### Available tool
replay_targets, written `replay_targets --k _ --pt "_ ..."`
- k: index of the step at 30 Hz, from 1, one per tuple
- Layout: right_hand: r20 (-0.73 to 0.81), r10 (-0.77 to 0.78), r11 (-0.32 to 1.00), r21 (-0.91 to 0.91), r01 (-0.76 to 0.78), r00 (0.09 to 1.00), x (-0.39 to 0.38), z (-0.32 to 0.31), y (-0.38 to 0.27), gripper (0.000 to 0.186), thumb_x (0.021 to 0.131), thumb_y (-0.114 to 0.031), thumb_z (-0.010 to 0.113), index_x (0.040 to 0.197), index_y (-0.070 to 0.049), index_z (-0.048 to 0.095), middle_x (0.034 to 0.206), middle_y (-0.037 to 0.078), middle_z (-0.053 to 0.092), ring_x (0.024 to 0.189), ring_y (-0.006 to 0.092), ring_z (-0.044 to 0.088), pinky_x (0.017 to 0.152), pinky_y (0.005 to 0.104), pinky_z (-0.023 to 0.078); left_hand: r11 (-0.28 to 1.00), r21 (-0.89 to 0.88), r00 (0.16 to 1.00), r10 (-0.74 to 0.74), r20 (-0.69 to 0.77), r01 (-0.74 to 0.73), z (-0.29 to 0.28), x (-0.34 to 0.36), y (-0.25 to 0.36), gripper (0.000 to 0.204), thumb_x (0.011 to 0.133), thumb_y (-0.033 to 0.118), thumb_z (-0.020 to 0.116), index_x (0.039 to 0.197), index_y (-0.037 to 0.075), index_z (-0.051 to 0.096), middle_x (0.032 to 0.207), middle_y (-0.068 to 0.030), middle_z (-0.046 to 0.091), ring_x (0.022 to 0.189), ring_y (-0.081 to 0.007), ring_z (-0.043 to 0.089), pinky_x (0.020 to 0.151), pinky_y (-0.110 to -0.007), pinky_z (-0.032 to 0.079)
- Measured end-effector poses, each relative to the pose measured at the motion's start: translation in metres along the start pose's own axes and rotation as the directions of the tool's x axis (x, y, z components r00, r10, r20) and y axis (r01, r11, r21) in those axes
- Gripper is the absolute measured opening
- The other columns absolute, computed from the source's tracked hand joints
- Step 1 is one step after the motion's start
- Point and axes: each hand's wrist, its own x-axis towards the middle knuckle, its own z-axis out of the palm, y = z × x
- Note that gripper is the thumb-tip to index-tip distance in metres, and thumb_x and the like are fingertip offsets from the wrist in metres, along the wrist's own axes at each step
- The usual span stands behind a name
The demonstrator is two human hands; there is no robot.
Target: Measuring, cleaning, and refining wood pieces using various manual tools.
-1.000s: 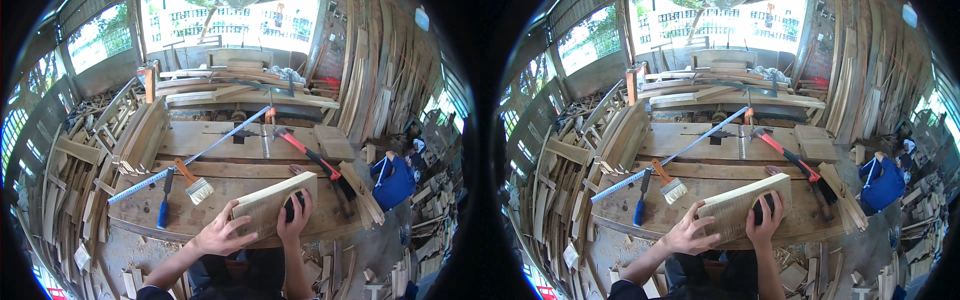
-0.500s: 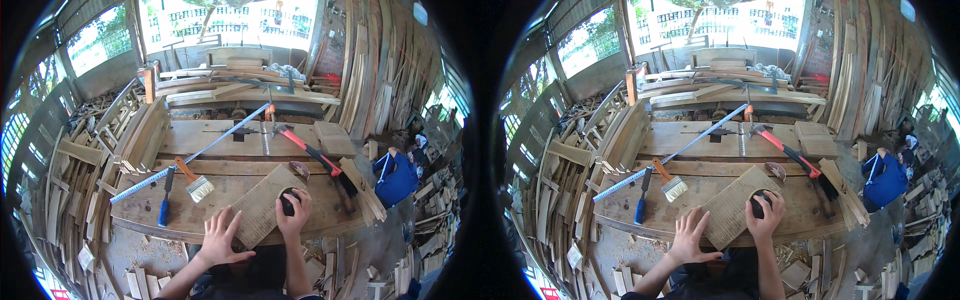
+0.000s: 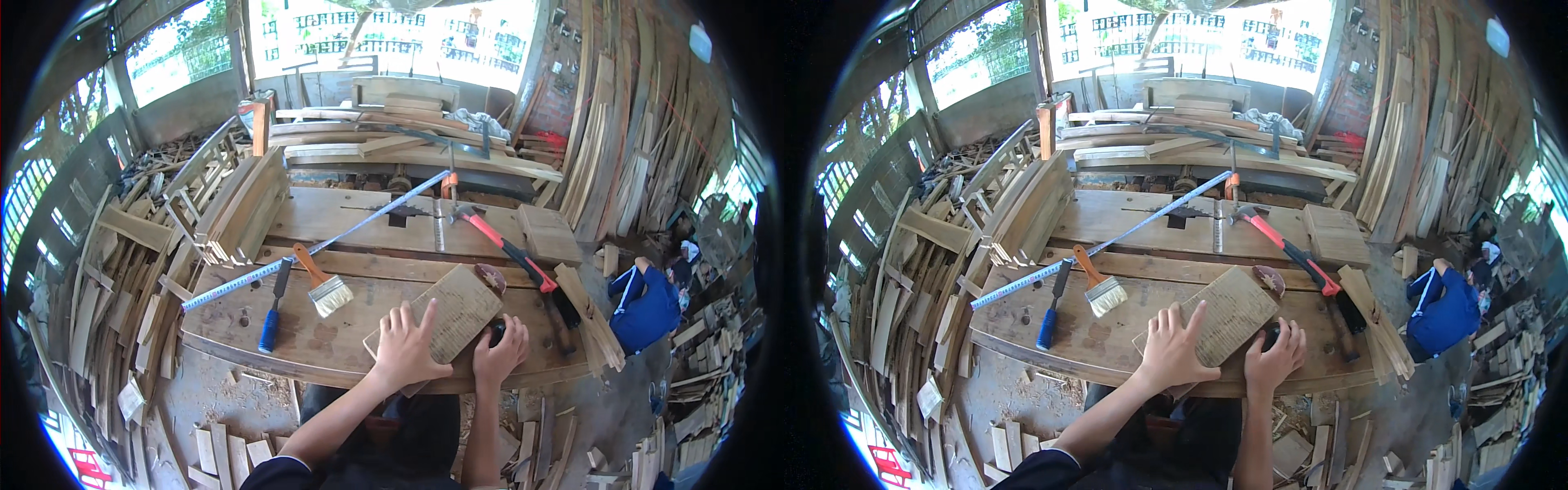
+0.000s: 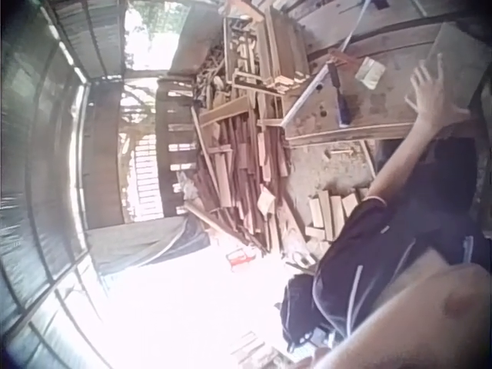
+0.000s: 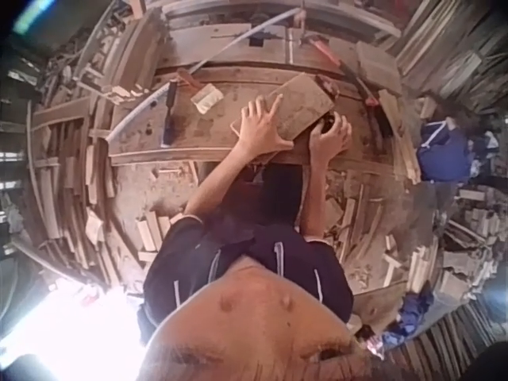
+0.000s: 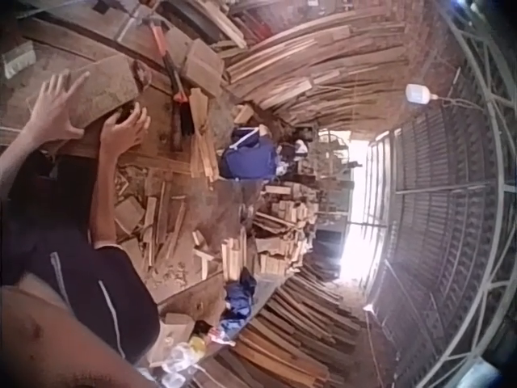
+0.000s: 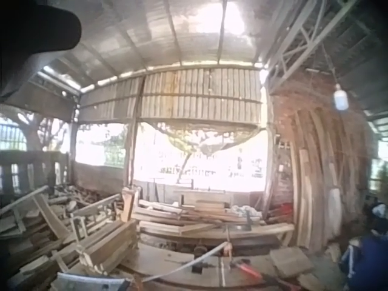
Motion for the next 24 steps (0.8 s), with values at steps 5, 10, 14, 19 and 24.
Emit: replay_targets --k 5,10,14,19,24 --pt "0.027 -0.017 1.0 0.002 0.017 0.999 0.0 0.002 -0.009 0.052 0.082 -0.027 0.07 0.129 -0.009 0.058 0.14 0.012 0.052 0.135 0.0329 0.042 0.113 0.0509 0.028 0.993 -0.122 0.997 -0.019 -0.068 0.01 -0.004 -0.007 -0.014 0.123 0.053 0.052 0.086 0.155 0.013 0.029 0.133 -0.0286 0.042 0.12 -0.0442 0.043 0.105 -0.053 0.036" --pt "0.047 0.002 0.999 0.044 -0.004 0.999 0.0 0.008 -0.002 0.052 0.079 -0.026 0.069 0.127 -0.008 0.059 0.132 0.012 0.059 0.129 0.0325 0.049 0.108 0.0497 0.035 0.935 -0.347 0.988 -0.113 -0.107 0.069 -0.044 -0.066 -0.036 0.116 0.053 0.045 0.088 0.151 0.013 0.035 0.134 -0.0266 0.043 0.124 -0.0437 0.043 0.105 -0.051 0.038" --pt "0.037 0.065 0.991 -0.116 -0.06 0.997 0.001 -0.004 0.002 0.05 0.083 -0.027 0.069 0.129 -0.012 0.057 0.138 0.01 0.055 0.132 0.0311 0.046 0.108 0.0518 0.034 0.658 -0.747 0.954 -0.156 -0.254 -0.092 -0.069 -0.143 -0.074 0.125 0.049 0.038 0.094 0.15 0.0 0.032 0.144 -0.024 0.042 0.134 -0.0389 0.042 0.114 -0.049 0.035" --pt "0.14 0.087 0.992 -0.104 -0.072 0.986 -0.001 -0.003 -0.013 0.051 0.085 -0.03 0.07 0.131 -0.017 0.055 0.143 0.007 0.049 0.135 0.0307 0.043 0.108 0.0531 0.035 0.558 -0.83 0.605 -0.664 -0.439 0.01 -0.094 -0.279 -0.1 0.139 0.042 0.039 0.1 0.152 -0.005 0.027 0.142 -0.0198 0.041 0.136 -0.0351 0.04 0.117 -0.047 0.029" --pt "0.149 0.063 0.992 -0.122 -0.044 0.987 0.002 0.001 -0.008 0.053 0.084 -0.03 0.07 0.132 -0.017 0.054 0.144 0.007 0.048 0.136 0.0309 0.042 0.108 0.0531 0.035 0.795 -0.372 0.55 -0.603 -0.578 0.48 -0.135 -0.331 -0.17 0.13 0.043 0.054 0.09 0.15 0.002 0.038 0.134 -0.0199 0.048 0.128 -0.0348 0.046 0.111 -0.047 0.036"
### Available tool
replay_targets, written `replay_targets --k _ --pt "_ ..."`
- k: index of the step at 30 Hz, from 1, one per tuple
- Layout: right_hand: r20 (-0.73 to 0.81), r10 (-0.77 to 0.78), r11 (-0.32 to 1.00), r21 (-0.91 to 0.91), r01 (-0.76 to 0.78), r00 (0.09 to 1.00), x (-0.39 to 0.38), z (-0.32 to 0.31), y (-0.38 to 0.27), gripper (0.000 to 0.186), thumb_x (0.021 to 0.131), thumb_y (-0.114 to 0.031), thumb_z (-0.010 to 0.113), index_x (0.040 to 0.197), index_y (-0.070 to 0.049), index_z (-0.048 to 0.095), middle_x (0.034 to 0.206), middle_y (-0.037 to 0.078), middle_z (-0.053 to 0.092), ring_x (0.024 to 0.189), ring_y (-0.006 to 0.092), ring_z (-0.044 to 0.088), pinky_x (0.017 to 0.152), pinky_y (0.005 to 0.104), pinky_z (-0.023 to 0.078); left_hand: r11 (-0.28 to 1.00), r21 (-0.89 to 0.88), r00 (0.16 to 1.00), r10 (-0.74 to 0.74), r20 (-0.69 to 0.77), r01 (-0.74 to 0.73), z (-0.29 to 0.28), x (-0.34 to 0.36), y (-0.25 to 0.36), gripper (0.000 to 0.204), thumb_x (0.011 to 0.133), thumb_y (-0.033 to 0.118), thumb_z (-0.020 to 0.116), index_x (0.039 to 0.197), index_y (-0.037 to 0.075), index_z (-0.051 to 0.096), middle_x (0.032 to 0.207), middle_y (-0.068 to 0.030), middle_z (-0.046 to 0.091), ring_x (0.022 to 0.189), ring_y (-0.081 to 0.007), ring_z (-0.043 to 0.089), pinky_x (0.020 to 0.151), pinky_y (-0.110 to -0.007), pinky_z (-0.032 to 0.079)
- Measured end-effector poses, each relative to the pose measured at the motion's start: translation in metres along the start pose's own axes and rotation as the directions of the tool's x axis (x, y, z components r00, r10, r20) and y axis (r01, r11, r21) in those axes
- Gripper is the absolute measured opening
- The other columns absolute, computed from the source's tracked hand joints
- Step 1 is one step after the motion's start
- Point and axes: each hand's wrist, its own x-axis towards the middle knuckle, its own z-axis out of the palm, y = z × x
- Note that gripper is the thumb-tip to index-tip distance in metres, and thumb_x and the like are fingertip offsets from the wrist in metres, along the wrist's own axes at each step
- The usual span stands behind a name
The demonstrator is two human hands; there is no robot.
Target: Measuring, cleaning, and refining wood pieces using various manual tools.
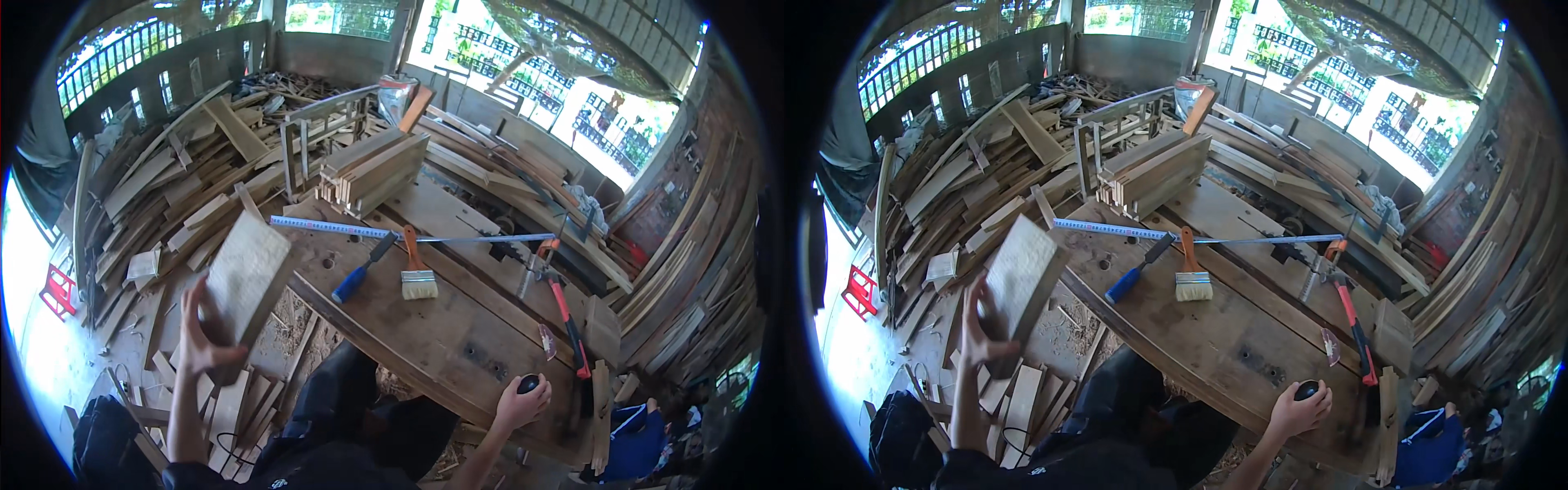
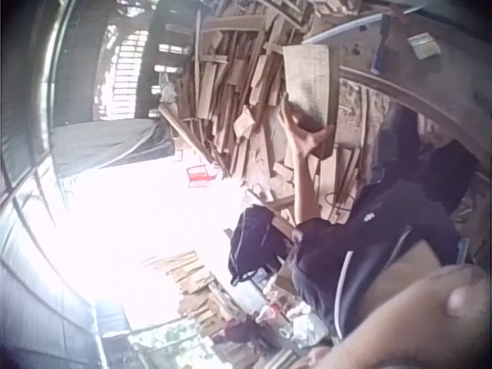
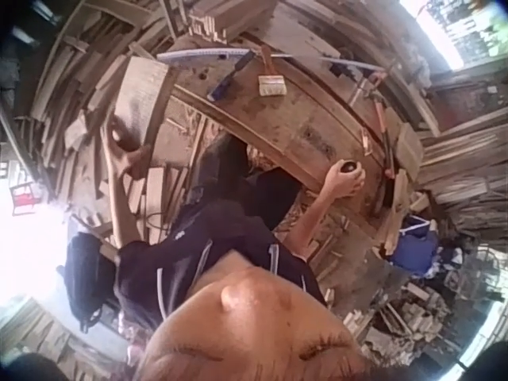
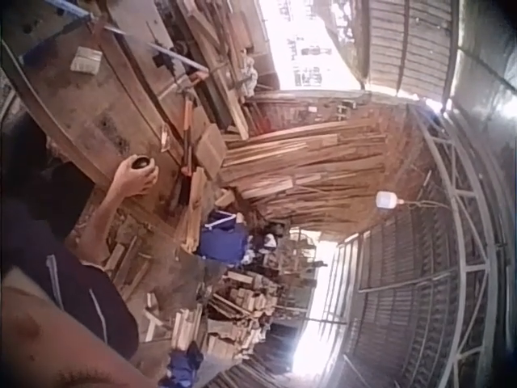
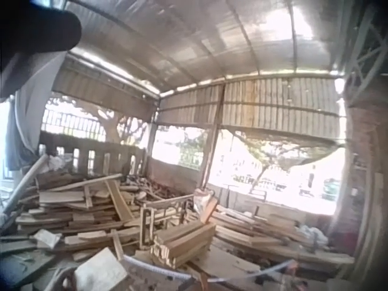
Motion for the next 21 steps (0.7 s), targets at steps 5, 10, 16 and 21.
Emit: replay_targets --k 5,10,16,21 --pt "-0.012 -0.012 1.0 0.029 0.012 1.0 0.004 0.004 0.009 0.056 0.083 -0.029 0.071 0.134 -0.017 0.053 0.145 0.009 0.047 0.138 0.0314 0.041 0.109 0.0533 0.034 0.954 0.299 1.0 0.031 -0.008 -0.027 0.002 0.059 -0.025 0.122 0.045 0.045 0.09 0.151 0.012 0.039 0.135 -0.018 0.049 0.127 -0.0381 0.046 0.11 -0.05 0.037" --pt "-0.046 -0.064 0.997 0.041 0.066 0.997 0.001 -0.005 -0.006 0.06 0.082 -0.028 0.073 0.136 -0.016 0.051 0.148 0.012 0.044 0.14 0.0337 0.038 0.111 0.0542 0.033 0.946 0.259 0.973 -0.22 0.071 0.195 0.019 0.06 -0.037 0.121 0.044 0.041 0.094 0.149 0.014 0.04 0.139 -0.0205 0.052 0.13 -0.0391 0.048 0.111 -0.05 0.038" --pt "-0.362 -0.388 0.792 0.34 0.508 0.848 -0.002 -0.016 -0.042 0.035 0.084 -0.016 0.072 0.116 -0.005 0.064 0.12 0.018 0.065 0.112 0.0368 0.059 0.101 0.0471 0.043 0.912 0.259 0.941 -0.337 0.034 0.318 0.039 0.072 -0.039 0.113 0.045 0.041 0.091 0.144 0.011 0.045 0.135 -0.0207 0.055 0.127 -0.039 0.049 0.111 -0.048 0.038" --pt "-0.269 -0.833 0.195 0.674 0.713 0.483 -0.002 0.007 -0.224 0.018 0.088 -0.004 0.063 0.105 -0.005 0.067 0.097 0.012 0.07 0.094 0.0313 0.066 0.082 0.0402 0.052 0.883 0.468 0.994 -0.078 0.077 0.032 0.047 0.055 -0.045 0.108 0.046 0.042 0.09 0.139 0.005 0.049 0.135 -0.0186 0.052 0.125 -0.0392 0.048 0.11 -0.049 0.038"
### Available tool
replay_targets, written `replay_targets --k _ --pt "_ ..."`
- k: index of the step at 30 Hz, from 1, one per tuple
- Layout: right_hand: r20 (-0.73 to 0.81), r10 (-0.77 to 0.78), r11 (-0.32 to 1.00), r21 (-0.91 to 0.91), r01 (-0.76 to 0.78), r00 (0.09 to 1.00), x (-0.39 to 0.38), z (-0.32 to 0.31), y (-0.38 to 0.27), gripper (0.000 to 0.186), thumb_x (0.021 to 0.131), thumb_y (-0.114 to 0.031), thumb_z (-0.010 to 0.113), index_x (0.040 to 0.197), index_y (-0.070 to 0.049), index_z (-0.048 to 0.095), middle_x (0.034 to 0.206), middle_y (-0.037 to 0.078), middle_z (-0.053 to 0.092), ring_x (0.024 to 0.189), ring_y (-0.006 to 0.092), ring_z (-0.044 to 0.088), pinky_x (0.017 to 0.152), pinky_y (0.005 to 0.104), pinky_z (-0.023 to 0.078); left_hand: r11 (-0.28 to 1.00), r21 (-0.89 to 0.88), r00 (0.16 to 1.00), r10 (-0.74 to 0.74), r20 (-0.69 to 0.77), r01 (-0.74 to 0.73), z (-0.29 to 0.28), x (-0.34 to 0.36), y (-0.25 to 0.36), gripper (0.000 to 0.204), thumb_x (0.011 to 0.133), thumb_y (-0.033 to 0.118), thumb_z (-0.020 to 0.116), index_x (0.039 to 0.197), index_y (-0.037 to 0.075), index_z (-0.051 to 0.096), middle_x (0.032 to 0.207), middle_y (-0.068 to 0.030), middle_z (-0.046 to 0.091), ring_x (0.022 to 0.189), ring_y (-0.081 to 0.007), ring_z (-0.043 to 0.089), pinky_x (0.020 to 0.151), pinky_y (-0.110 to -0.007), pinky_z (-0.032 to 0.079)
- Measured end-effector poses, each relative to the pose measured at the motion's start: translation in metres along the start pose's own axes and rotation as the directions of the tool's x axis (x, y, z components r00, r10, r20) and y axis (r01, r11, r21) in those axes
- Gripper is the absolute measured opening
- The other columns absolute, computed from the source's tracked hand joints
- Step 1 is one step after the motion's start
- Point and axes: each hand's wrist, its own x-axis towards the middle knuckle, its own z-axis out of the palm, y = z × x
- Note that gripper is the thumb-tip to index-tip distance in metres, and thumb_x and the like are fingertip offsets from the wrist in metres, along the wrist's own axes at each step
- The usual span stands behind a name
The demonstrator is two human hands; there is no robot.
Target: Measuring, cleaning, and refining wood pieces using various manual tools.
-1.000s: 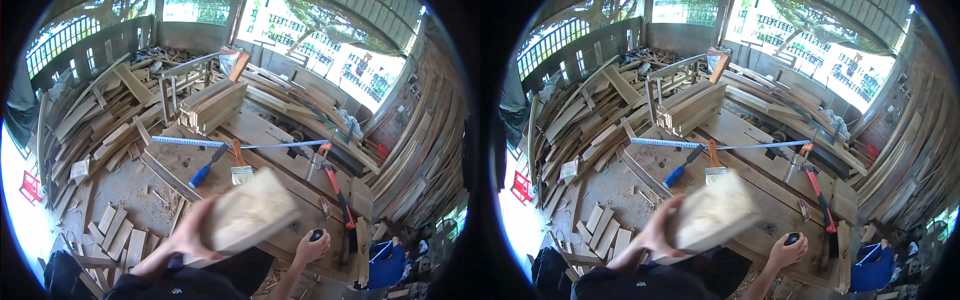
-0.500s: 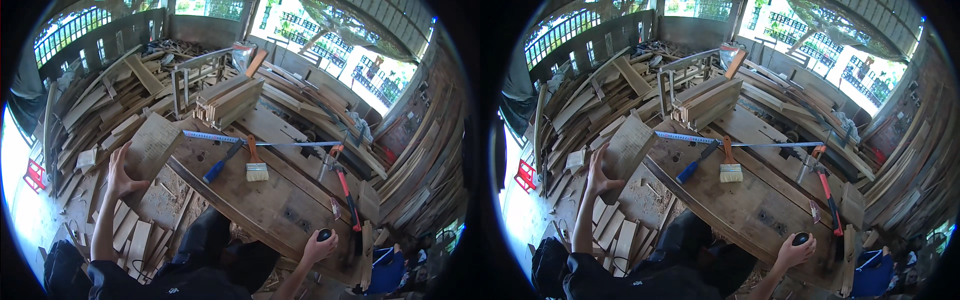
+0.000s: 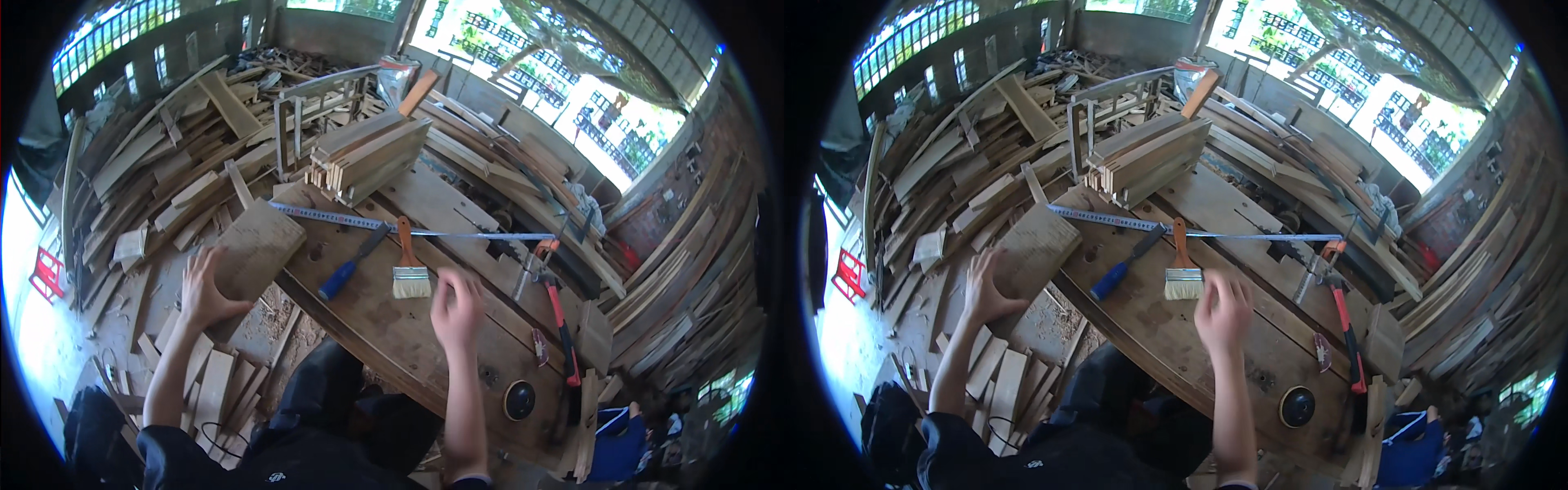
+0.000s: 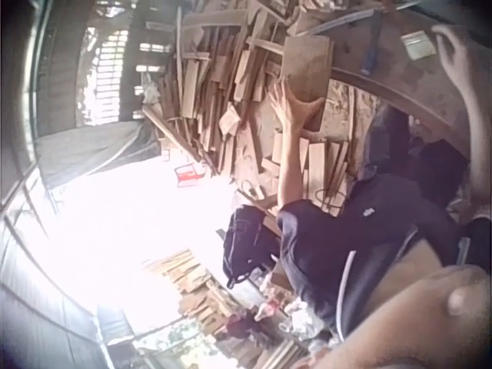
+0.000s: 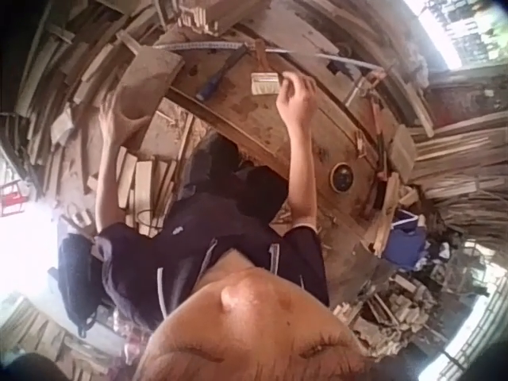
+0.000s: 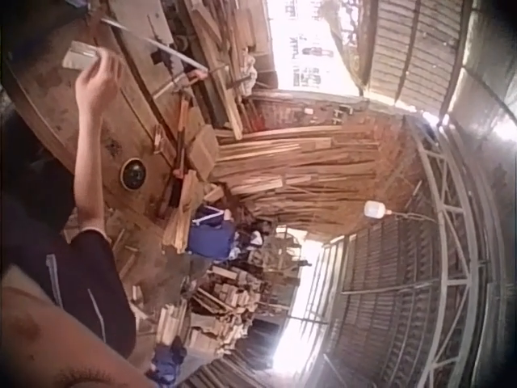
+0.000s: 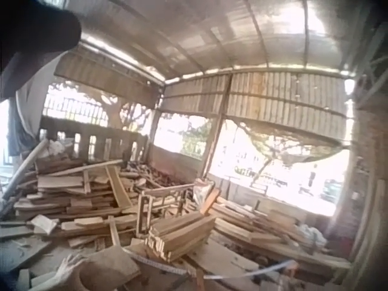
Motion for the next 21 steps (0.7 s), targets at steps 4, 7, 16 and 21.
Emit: replay_targets --k 4,7,16,21 --pt "0.258 -0.121 0.925 -0.321 0.203 0.959 0.056 0.066 0.105 0.029 0.085 -0.012 0.067 0.115 -0.014 0.067 0.101 0.006 0.07 0.104 0.0283 0.063 0.094 0.0409 0.047 0.998 0.052 0.986 -0.048 0.159 0.041 0.008 -0.002 0.021 0.107 0.048 0.049 0.089 0.144 0.017 0.055 0.151 -0.0322 0.036 0.135 -0.0465 0.039 0.114 -0.052 0.034" --pt "0.59 -0.068 0.898 -0.315 0.307 0.805 0.08 0.061 0.153 0.01 0.085 -0.022 0.071 0.09 -0.015 0.076 0.091 0.004 0.073 0.098 0.024 0.066 0.089 0.0373 0.047 0.994 0.113 0.968 -0.036 0.249 0.008 0.009 0.003 0.036 0.106 0.05 0.054 0.086 0.144 0.017 0.056 0.15 -0.0341 0.035 0.137 -0.0482 0.038 0.114 -0.053 0.033" --pt "0.28 -0.463 0.682 -0.494 0.54 0.841 0.176 -0.049 0.191 0.008 0.088 -0.019 0.063 0.085 -0.014 0.067 0.086 0.004 0.065 0.09 0.0236 0.062 0.078 0.04 0.045 0.994 0.068 0.963 0.066 0.263 -0.086 0.006 0.039 0.04 0.104 0.05 0.055 0.085 0.142 0.017 0.058 0.148 -0.0345 0.039 0.136 -0.0474 0.04 0.114 -0.053 0.031" --pt "0.068 -0.445 0.691 -0.608 0.391 0.893 0.203 -0.16 0.179 0.007 0.091 -0.013 0.064 0.092 -0.008 0.067 0.093 0.006 0.067 0.094 0.0257 0.063 0.08 0.0396 0.045 0.992 0.082 0.967 0.071 0.246 -0.094 0.023 0.062 0.057 0.102 0.051 0.054 0.086 0.142 0.017 0.058 0.149 -0.0336 0.039 0.137 -0.0465 0.038 0.115 -0.051 0.031"
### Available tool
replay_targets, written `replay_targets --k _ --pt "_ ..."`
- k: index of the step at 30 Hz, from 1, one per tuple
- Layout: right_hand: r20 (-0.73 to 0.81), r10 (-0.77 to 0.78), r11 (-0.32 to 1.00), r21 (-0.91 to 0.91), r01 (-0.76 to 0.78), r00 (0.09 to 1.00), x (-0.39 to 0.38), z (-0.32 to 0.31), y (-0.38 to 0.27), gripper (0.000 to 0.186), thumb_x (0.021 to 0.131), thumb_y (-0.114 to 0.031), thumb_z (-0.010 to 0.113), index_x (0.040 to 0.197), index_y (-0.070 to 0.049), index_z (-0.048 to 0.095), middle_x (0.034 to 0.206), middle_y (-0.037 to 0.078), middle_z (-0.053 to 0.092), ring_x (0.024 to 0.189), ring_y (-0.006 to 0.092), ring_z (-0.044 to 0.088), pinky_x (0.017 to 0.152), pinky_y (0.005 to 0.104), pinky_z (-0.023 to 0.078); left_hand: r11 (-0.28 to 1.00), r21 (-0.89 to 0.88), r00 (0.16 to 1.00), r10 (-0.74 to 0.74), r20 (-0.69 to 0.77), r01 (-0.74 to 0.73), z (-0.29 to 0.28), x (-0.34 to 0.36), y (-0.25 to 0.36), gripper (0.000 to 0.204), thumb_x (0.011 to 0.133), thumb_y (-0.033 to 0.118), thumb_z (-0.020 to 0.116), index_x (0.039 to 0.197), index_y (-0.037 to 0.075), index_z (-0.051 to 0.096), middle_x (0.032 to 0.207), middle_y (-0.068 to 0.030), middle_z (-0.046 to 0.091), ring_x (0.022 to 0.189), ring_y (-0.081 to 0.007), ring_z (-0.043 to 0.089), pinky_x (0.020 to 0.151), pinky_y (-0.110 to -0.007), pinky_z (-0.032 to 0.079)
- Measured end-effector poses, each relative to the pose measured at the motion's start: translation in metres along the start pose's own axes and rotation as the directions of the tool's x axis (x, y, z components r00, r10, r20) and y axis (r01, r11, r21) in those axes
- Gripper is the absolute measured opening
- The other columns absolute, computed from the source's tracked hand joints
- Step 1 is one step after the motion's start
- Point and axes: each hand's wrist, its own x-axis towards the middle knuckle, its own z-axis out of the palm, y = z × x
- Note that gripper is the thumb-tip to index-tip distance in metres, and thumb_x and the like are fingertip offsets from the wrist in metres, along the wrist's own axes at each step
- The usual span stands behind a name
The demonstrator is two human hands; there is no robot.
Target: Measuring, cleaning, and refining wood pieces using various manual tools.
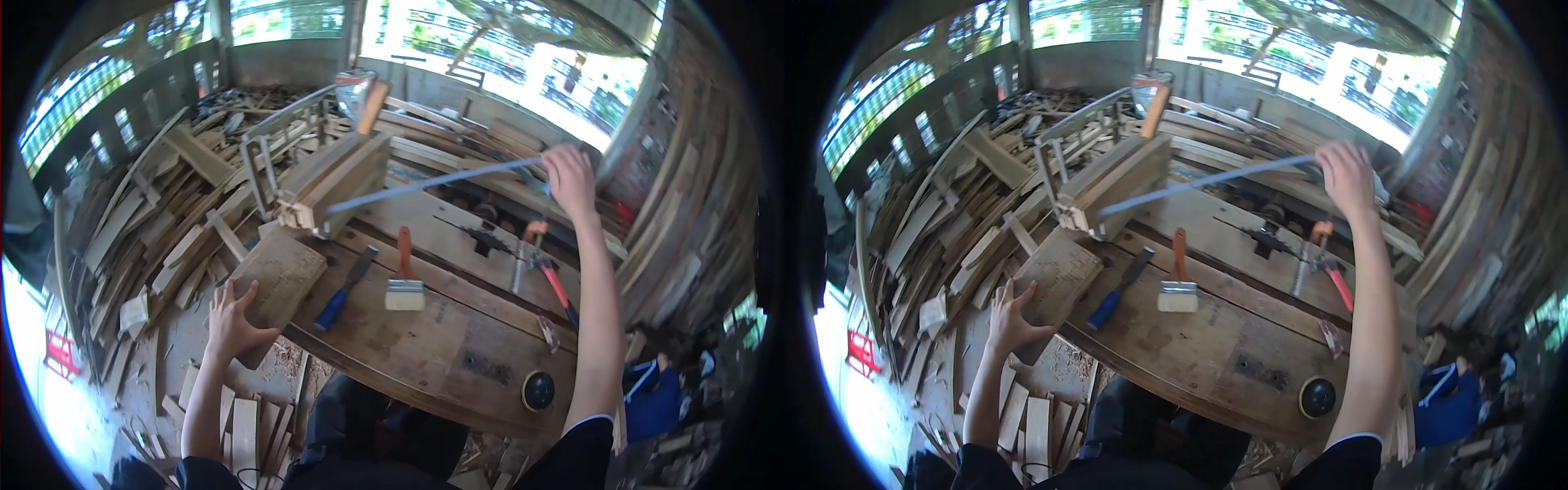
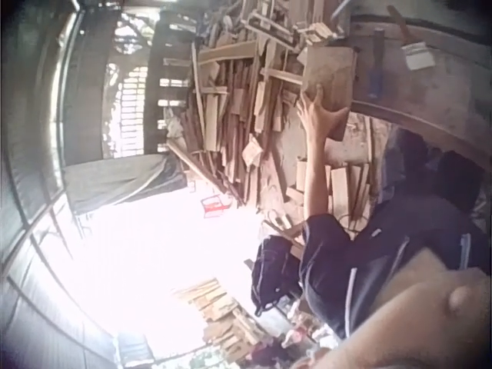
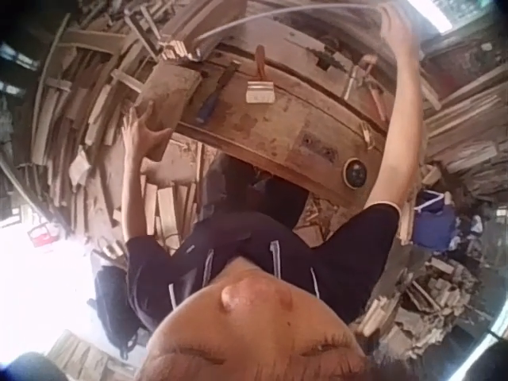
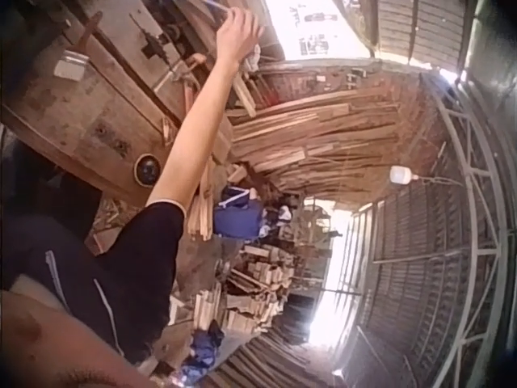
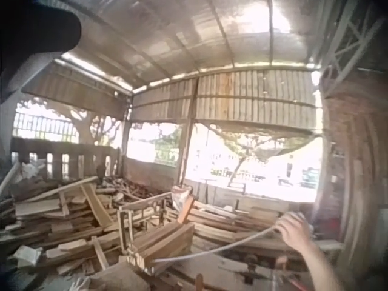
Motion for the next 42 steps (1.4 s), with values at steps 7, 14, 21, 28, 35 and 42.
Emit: replay_targets --k 7,14,21,28,35,42 --pt "-0.268 0.101 0.991 -0.056 -0.12 0.958 -0.003 -0.104 0.041 0.006 0.088 -0.008 0.068 0.094 -0.008 0.065 0.095 0.005 0.069 0.093 0.0272 0.065 0.079 0.0379 0.046 0.998 0.013 0.997 0.069 -0.021 -0.069 0.013 0.026 -0.006 0.103 0.051 0.049 0.086 0.144 0.017 0.056 0.148 -0.0324 0.04 0.133 -0.0454 0.04 0.111 -0.053 0.035" --pt "-0.235 0.093 0.99 -0.079 -0.114 0.968 -0.06 -0.104 0.026 0.022 0.077 0.01 0.056 0.092 -0.006 0.058 0.093 0.01 0.065 0.088 0.033 0.064 0.076 0.0426 0.051 0.996 0.049 0.997 0.072 0.01 -0.073 0.014 0.03 0.0 0.107 0.055 0.05 0.082 0.151 0.02 0.045 0.151 -0.0343 0.036 0.134 -0.0508 0.039 0.11 -0.058 0.035" --pt "0.628 0.439 0.653 0.268 -0.709 0.642 -0.134 -0.047 -0.074 0.053 0.088 -0.045 0.071 0.124 -0.008 0.06 0.113 0.016 0.069 0.103 0.0313 0.068 0.088 0.0419 0.052 0.994 0.084 0.998 0.065 0.001 -0.065 0.02 0.03 -0.005 0.109 0.055 0.052 0.081 0.154 0.026 0.041 0.152 -0.0324 0.036 0.136 -0.0505 0.037 0.113 -0.057 0.031" --pt "0.767 0.01 0.739 0.427 -0.521 0.642 -0.202 -0.062 -0.163 0.059 0.08 -0.053 0.077 0.12 -0.011 0.066 0.13 0.01 0.062 0.126 0.0315 0.054 0.106 0.0471 0.041 0.996 0.087 0.998 0.012 0.056 -0.017 0.01 0.026 0.003 0.106 0.059 0.053 0.08 0.154 0.027 0.04 0.154 -0.0284 0.035 0.142 -0.0467 0.032 0.117 -0.056 0.025" --pt "0.541 0.035 0.826 0.458 -0.329 0.84 -0.231 -0.071 -0.194 0.033 0.087 -0.038 0.071 0.096 -0.009 0.058 0.121 0.01 0.059 0.113 0.0308 0.056 0.096 0.0436 0.044 0.785 -0.057 0.759 0.575 -0.305 -0.617 0.015 -0.002 0.063 0.067 0.078 0.034 0.074 0.135 0.001 0.057 0.133 -0.0204 0.056 0.124 -0.0426 0.048 0.107 -0.057 0.034" --pt "0.423 0.096 0.872 0.4 -0.281 0.901 -0.19 -0.1 -0.205 0.033 0.089 -0.039 0.069 0.1 -0.009 0.058 0.125 0.008 0.054 0.12 0.0276 0.052 0.092 0.0421 0.042 0.589 -0.405 0.685 0.714 -0.144 -0.699 0.051 -0.041 0.13 0.049 0.083 0.013 0.074 0.128 -0.001 0.06 0.089 -0.017 0.065 0.078 -0.0335 0.063 0.07 -0.041 0.05"
